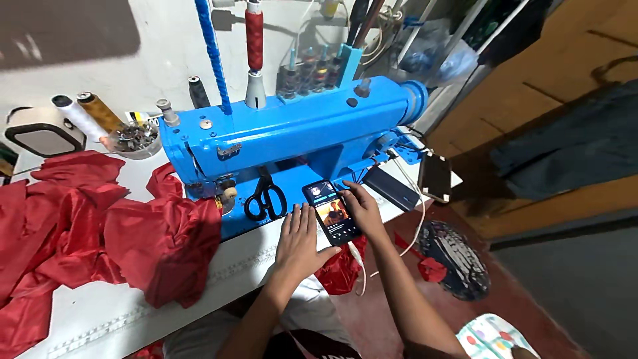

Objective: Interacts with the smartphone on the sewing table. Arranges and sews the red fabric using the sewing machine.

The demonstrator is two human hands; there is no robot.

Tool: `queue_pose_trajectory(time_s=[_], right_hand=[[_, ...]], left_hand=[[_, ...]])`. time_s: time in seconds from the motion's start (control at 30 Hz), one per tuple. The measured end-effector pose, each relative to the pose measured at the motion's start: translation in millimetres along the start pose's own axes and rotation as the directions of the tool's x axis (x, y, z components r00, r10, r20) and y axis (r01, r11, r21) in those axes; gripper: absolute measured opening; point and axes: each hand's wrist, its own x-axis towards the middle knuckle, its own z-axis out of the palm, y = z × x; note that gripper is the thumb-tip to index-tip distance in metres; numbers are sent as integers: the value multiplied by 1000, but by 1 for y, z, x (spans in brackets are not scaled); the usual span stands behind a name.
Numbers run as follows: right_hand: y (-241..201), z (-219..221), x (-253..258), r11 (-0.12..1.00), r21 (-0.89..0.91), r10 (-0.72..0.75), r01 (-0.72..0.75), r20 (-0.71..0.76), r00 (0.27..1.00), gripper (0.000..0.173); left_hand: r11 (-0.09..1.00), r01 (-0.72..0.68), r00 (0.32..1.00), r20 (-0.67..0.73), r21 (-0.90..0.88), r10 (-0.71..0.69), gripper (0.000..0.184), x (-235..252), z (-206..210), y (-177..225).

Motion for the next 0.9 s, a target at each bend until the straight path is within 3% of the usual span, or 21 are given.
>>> queue_pose_trajectory(time_s=[0.4,0.6,0.9], right_hand=[[-11,4,4,991,94,101,-95,-64,993,32],[-19,7,8,986,-8,167,-168,-95,981,20],[-25,4,8,972,-211,98,-105,-47,994,21]], left_hand=[[997,32,999,22,-64,-30,112,4,-4,2],[998,26,998,62,-61,-23,110,6,-9,2],[998,-16,999,51,-63,20,109,9,-7,0]])
